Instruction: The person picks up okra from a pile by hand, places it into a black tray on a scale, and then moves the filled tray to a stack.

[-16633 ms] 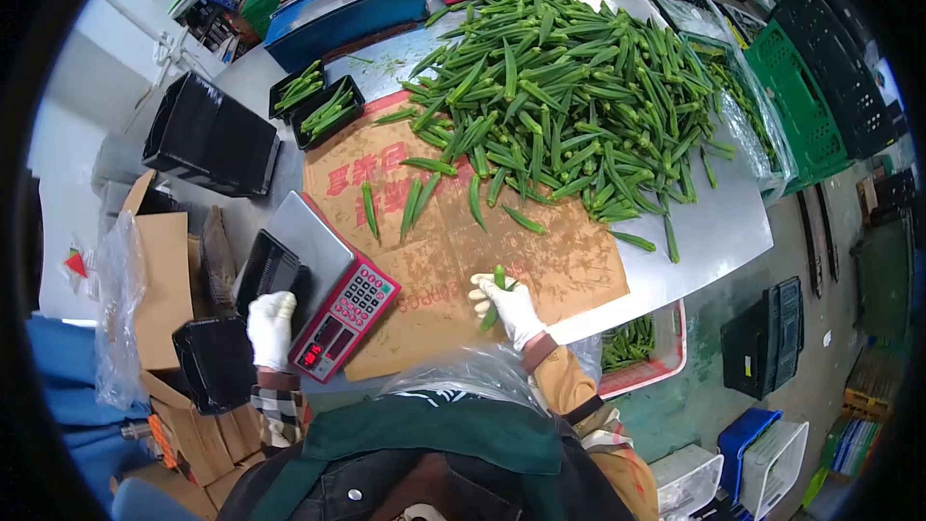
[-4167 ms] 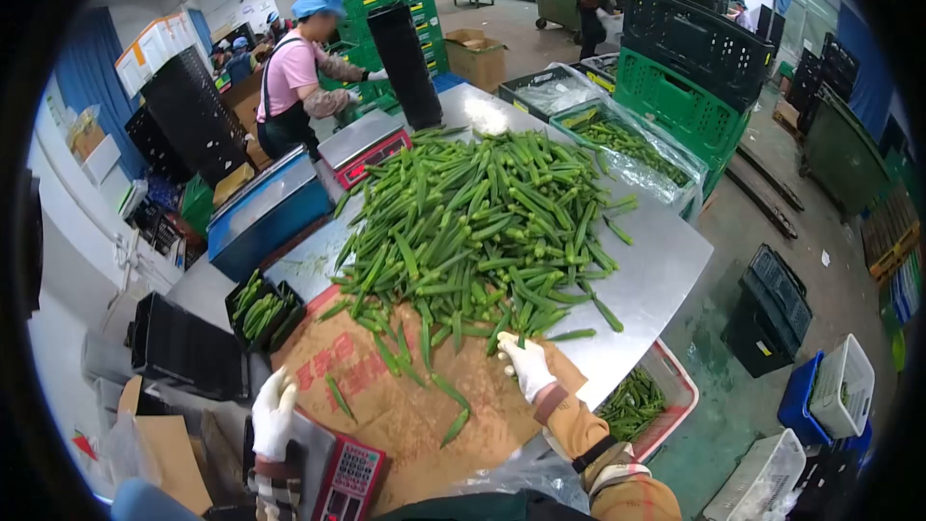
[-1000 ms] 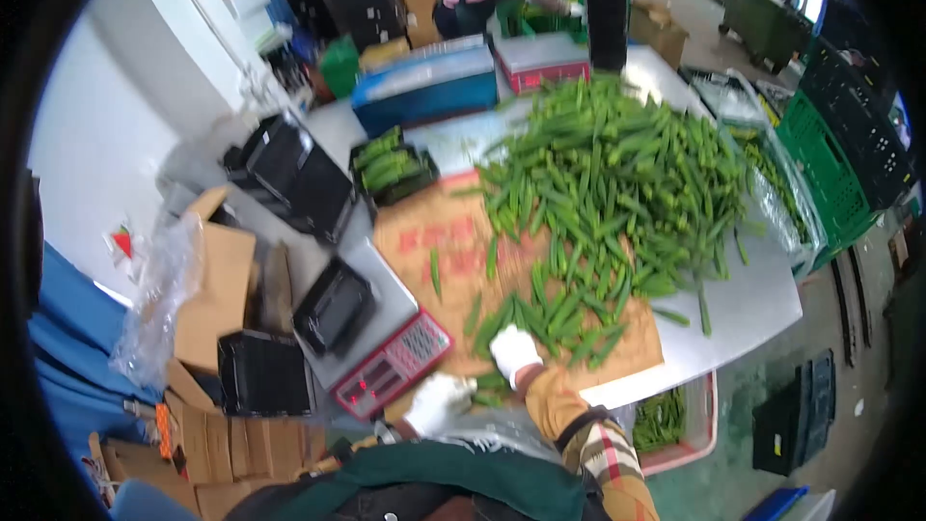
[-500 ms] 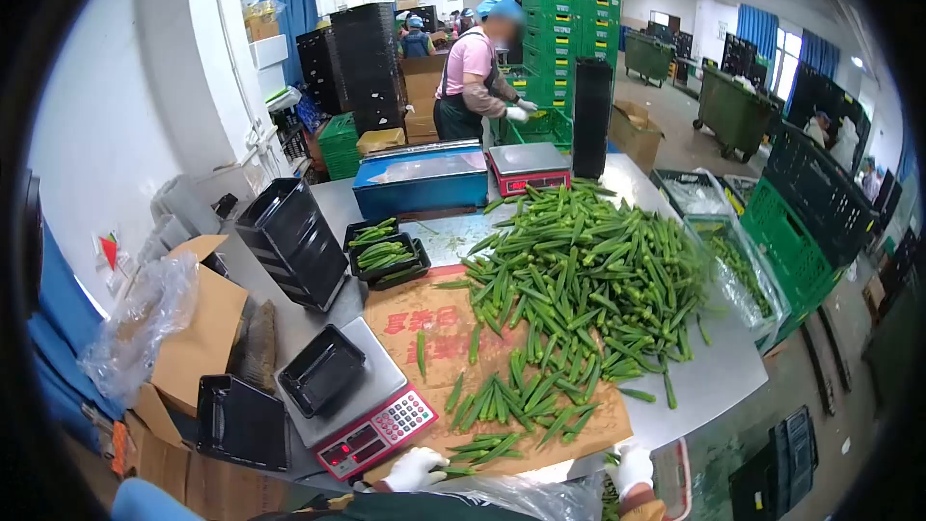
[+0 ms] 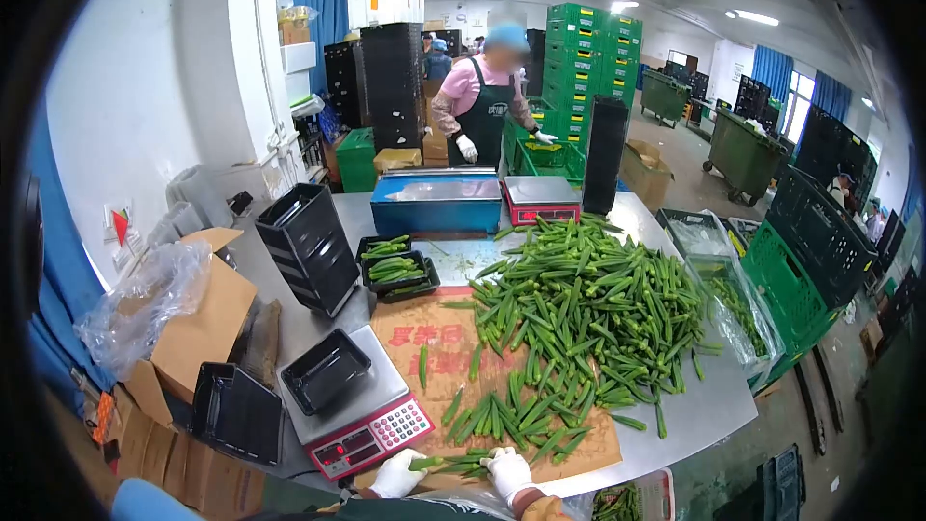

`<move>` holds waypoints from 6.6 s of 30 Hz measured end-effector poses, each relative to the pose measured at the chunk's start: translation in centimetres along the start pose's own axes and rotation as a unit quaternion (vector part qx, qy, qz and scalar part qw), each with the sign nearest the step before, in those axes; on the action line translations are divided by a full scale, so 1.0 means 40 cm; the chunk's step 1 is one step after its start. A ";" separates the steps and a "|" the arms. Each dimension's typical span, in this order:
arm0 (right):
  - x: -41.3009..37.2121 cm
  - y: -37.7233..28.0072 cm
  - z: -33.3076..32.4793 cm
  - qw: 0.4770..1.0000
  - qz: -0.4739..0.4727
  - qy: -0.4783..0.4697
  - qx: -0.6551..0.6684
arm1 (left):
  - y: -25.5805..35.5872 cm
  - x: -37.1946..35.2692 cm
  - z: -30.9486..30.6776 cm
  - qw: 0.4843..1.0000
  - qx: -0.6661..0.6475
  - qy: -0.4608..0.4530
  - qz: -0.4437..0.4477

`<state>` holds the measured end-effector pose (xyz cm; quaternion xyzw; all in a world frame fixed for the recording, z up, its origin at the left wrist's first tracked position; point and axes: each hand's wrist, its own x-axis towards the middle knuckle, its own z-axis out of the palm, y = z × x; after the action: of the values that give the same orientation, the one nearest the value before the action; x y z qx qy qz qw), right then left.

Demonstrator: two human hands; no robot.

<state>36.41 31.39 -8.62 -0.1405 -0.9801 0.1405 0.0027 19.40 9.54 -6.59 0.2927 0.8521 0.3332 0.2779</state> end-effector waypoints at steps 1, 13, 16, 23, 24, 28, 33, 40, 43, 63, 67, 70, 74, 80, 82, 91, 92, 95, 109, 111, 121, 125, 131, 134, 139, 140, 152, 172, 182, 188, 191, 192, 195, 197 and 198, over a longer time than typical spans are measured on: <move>0.005 0.003 0.002 1.000 -0.003 -0.016 -0.014 | 0.011 -0.001 -0.008 0.999 0.009 -0.018 -0.031; -0.034 0.079 -0.071 0.986 0.156 0.049 0.043 | 0.094 0.109 0.113 0.951 0.223 -0.124 0.174; -0.045 0.071 -0.085 0.966 0.239 0.026 0.092 | 0.087 0.136 0.134 0.929 0.278 -0.114 0.215; -0.053 0.027 0.049 0.991 0.133 -0.002 0.022 | 0.041 0.146 0.172 0.906 0.275 -0.055 0.317; -0.049 0.026 0.051 0.990 0.140 -0.005 0.020 | 0.035 0.153 0.178 0.900 0.279 -0.059 0.329; -0.035 0.049 0.050 0.989 0.144 -0.013 0.021 | 0.032 0.160 0.188 0.885 0.281 -0.050 0.369; -0.025 0.073 0.052 0.993 0.118 -0.012 0.009 | 0.037 0.174 0.186 0.862 0.291 -0.043 0.413; -0.055 0.106 -0.025 0.971 0.196 -0.073 0.114 | 0.100 0.166 0.178 0.820 0.386 -0.097 0.411; -0.082 0.098 -0.005 0.921 0.282 -0.064 0.263 | 0.095 0.161 0.180 0.845 0.334 -0.111 0.402; -0.060 0.269 -0.091 0.851 0.446 0.156 0.228 | 0.195 0.191 0.038 0.948 0.052 -0.024 0.314; 0.005 0.226 -0.059 0.882 0.466 0.055 0.050 | 0.200 0.199 0.200 0.873 0.312 -0.070 0.368; 0.013 0.215 -0.067 0.918 0.396 -0.008 0.016 | 0.196 0.231 0.240 0.854 0.371 -0.057 0.360; -0.006 0.222 -0.032 0.956 0.287 0.000 -0.059 | 0.214 0.238 0.227 0.863 0.352 -0.040 0.360; -0.055 0.217 -0.181 0.912 0.386 0.070 0.119 | 0.225 0.197 0.180 0.943 0.226 -0.106 0.220; -0.110 0.292 -0.176 0.866 0.380 0.168 0.280 | 0.220 0.194 0.137 0.972 0.160 -0.009 0.175; -0.073 0.279 0.010 0.837 0.498 0.167 0.152 | 0.201 0.321 0.193 0.928 0.318 0.061 0.186; -0.058 0.263 0.013 0.833 0.501 0.189 0.142 | 0.192 0.331 0.198 0.932 0.319 0.051 0.165; -0.060 0.265 -0.022 0.831 0.492 0.178 0.188 | 0.240 0.318 0.149 0.953 0.295 0.009 0.063; 0.057 -0.012 -0.114 0.496 0.265 0.067 0.824 | 0.305 0.173 0.094 0.846 -0.457 -0.272 0.015; 0.088 -0.047 -0.124 0.424 0.257 0.062 0.866 | 0.327 0.168 0.047 0.913 -0.331 -0.234 0.038; 0.403 -0.356 -0.266 0.401 0.142 -0.100 0.899 | 0.315 0.175 -0.411 0.955 -0.239 -0.146 0.096; 0.535 -0.488 -0.304 0.540 0.121 -0.136 0.822 | 0.243 0.206 -0.634 0.961 -0.224 -0.152 0.059; 0.557 -0.303 -0.135 0.878 0.032 -0.052 0.474 | -0.059 0.303 -0.630 0.985 -0.140 -0.042 0.094; 0.487 -0.111 -0.074 0.956 0.131 0.008 0.261 | -0.089 0.277 -0.607 0.978 -0.193 0.070 0.022; 0.445 -0.056 -0.030 0.980 0.096 -0.096 0.149 | -0.069 0.222 -0.626 0.931 -0.215 0.290 0.054; 0.447 -0.064 -0.024 0.983 0.092 -0.109 0.117 | -0.080 0.211 -0.624 0.926 -0.219 0.304 0.047; 0.551 -0.076 -0.064 0.820 0.124 0.007 0.559 | -0.173 0.163 -0.461 0.921 -0.015 0.389 0.012; 0.275 0.030 0.114 0.913 0.152 -0.119 0.360 | -0.118 0.138 -0.498 0.877 -0.225 0.424 0.018; 0.437 -0.151 -0.192 0.946 -0.083 0.184 0.253 | -0.103 0.142 -0.488 0.858 -0.272 0.436 0.007; 0.525 -0.276 -0.295 0.947 -0.177 0.138 0.230 | -0.113 0.136 -0.478 0.857 -0.275 0.436 0.011; 0.587 -0.349 -0.306 0.936 -0.210 0.143 0.243 | -0.115 0.136 -0.466 0.861 -0.273 0.430 0.015; 0.609 -0.342 -0.305 0.917 -0.319 0.221 0.094 | -0.116 0.139 -0.461 0.864 -0.266 0.426 0.014; 0.593 -0.339 -0.284 0.931 -0.276 0.201 0.128 | -0.105 0.125 -0.464 0.886 -0.250 0.390 -0.017; 0.568 -0.296 -0.253 0.935 -0.247 0.191 0.167 | -0.100 0.119 -0.463 0.889 -0.236 0.391 -0.035; 0.540 -0.270 -0.231 0.945 -0.209 0.180 0.177 | -0.105 0.119 -0.466 0.885 -0.236 0.399 -0.041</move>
<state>13.14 29.96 2.50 0.0470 -0.9299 0.2804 0.2332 2.41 2.71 0.62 0.0257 0.7981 0.6019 -0.0116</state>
